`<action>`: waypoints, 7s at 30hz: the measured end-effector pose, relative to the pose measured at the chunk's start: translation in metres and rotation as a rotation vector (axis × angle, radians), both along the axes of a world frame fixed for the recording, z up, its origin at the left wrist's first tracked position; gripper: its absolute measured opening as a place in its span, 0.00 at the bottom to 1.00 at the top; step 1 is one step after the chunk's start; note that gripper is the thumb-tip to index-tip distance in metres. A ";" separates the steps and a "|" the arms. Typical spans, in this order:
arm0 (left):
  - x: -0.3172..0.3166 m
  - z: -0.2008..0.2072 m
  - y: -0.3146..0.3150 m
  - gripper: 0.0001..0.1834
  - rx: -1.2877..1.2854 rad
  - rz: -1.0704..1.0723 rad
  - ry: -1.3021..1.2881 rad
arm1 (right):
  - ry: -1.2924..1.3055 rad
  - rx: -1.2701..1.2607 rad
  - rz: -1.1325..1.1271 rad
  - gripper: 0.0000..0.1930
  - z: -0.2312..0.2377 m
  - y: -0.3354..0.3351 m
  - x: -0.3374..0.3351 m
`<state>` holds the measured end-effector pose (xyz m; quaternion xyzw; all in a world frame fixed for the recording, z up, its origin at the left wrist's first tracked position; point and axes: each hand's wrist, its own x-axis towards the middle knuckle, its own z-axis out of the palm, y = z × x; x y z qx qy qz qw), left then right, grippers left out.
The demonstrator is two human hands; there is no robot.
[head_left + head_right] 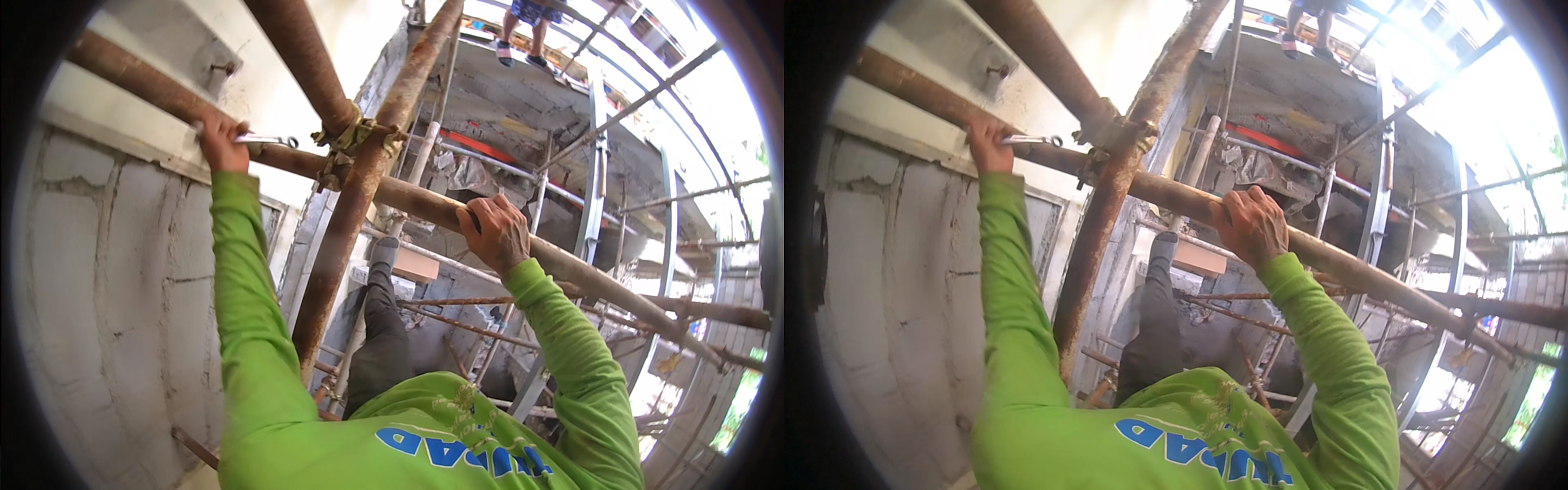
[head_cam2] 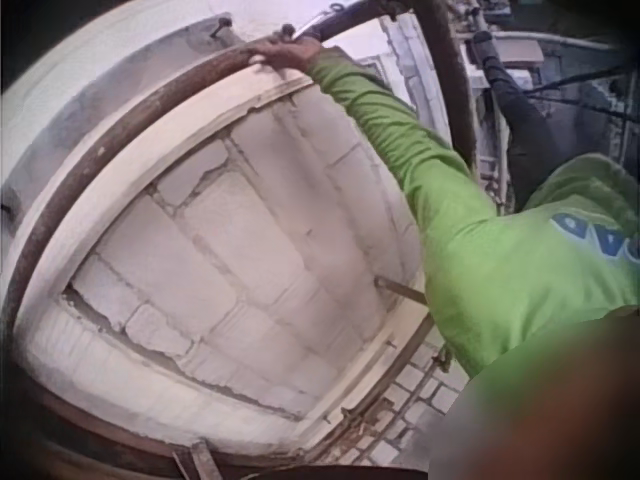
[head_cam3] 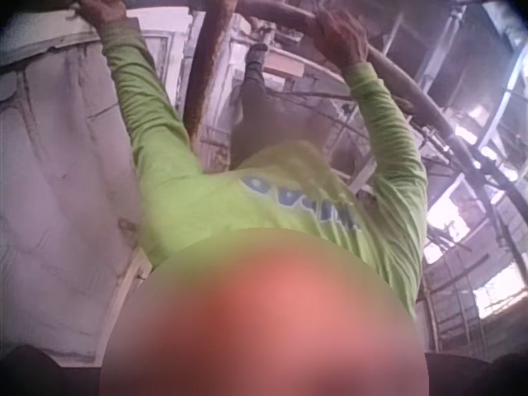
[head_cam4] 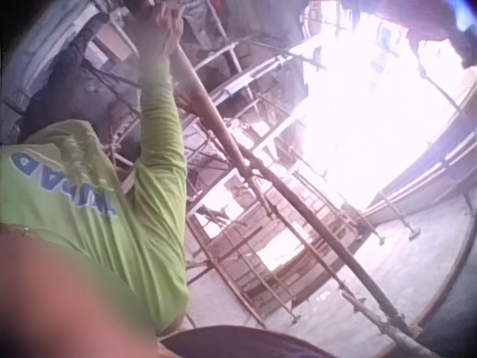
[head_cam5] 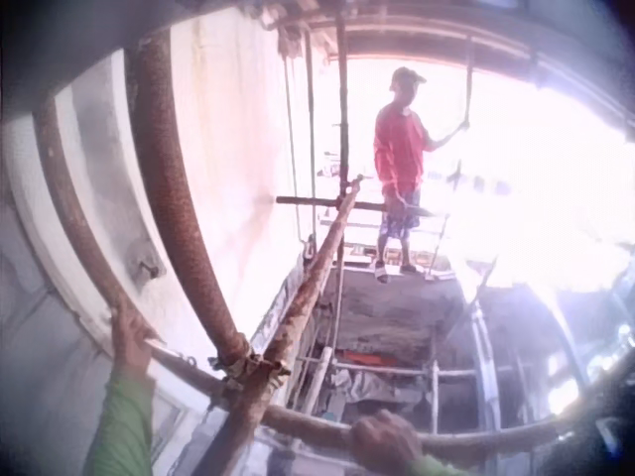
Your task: The person uses a wrench to tighten couplers on metal scaffolding poles. They repeatedly position the wrench on the coupler, turn it to secure the joint, and reposition the tool to continue tightening.
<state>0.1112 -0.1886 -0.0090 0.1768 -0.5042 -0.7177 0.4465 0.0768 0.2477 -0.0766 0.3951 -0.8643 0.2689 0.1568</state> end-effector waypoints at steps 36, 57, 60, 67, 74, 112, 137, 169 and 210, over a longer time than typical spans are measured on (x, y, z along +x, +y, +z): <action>-0.198 -0.050 -0.012 0.17 0.221 -0.661 -0.882 | -0.010 0.008 -0.001 0.11 -0.004 -0.001 -0.002; -0.139 0.001 0.015 0.12 0.304 -0.685 -0.121 | -0.012 0.060 -0.008 0.12 0.000 -0.002 -0.001; -0.138 0.005 0.016 0.12 0.282 -0.978 -0.119 | -0.019 0.070 -0.002 0.12 0.001 -0.001 -0.001; -0.091 0.000 0.020 0.08 -0.526 -0.480 -0.091 | -0.018 0.057 0.001 0.13 0.000 -0.002 -0.001; -0.070 0.022 0.043 0.24 0.204 -0.365 -0.076 | -0.009 0.038 -0.003 0.12 0.002 0.001 -0.001; -0.190 -0.039 -0.060 0.22 0.301 -0.627 -0.529 | -0.016 0.036 0.004 0.10 -0.002 -0.001 -0.002; -0.182 0.016 -0.025 0.24 0.630 -1.006 -0.554 | 0.020 0.028 -0.002 0.11 -0.002 0.000 -0.002; 0.022 0.052 0.029 0.24 -0.126 -0.209 0.167 | -0.022 0.106 -0.024 0.14 -0.004 0.000 0.000; -0.183 0.009 -0.006 0.14 0.195 -1.003 -0.311 | -0.006 0.101 -0.018 0.16 -0.006 0.002 -0.002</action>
